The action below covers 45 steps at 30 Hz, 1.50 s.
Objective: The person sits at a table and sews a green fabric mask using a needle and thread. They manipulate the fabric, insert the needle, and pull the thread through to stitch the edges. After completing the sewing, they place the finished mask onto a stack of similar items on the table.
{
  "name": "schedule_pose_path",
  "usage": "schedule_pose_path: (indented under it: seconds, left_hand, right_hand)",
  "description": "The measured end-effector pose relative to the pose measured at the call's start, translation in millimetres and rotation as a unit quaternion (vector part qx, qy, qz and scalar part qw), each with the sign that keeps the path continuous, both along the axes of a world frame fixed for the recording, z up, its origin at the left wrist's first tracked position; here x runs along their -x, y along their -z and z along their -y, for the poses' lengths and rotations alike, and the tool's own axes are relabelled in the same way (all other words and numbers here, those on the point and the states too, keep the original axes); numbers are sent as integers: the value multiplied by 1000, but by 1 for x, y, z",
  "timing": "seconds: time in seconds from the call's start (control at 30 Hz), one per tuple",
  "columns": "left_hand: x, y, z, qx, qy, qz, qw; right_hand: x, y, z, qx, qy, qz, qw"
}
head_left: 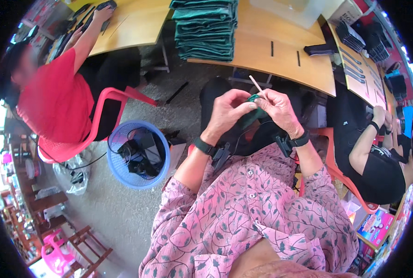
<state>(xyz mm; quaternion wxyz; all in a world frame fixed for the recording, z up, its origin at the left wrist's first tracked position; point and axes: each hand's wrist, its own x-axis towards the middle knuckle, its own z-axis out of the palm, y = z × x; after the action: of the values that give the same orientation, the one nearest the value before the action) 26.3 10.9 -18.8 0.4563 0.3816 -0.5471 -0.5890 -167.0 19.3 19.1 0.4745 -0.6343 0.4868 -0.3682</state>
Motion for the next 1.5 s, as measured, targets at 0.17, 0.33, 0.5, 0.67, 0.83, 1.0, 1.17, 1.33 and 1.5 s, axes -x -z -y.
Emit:
schedule_pose_path:
  seconds: [0.17,0.33,0.5,0.67,0.83,1.0,1.17,1.33,1.5]
  left_hand:
    - [3,0,-1,57,-22,94,994]
    - [-1,-4,-1,10,-32,-2,999]
    - [-4,-8,-2,-29,-54,-98,993]
    - [-7,-13,-1,-53,-117,-166,978]
    - [-13,-12,4,-73,-160,-228,958]
    - [-11,-1,9,-71,-186,-208,958]
    - [-13,5,10,-59,-202,-176,962]
    - [-12,9,12,-17,-239,-59,969]
    - [-12,17,13,11,-256,-19,966]
  right_hand:
    - [-4,16,0,-39,11,70,997]
    - [0,25,4,-112,-31,167,979]
    - [-5,20,2,-160,-93,112,976]
    - [11,25,5,-174,-111,25,978]
    - [23,15,3,-163,-110,-29,980]
    - [41,20,4,-160,-84,7,984]
    - [47,20,4,-169,-18,135,976]
    - [45,11,7,-89,73,190,975]
    - [39,3,-4,-70,126,168,975]
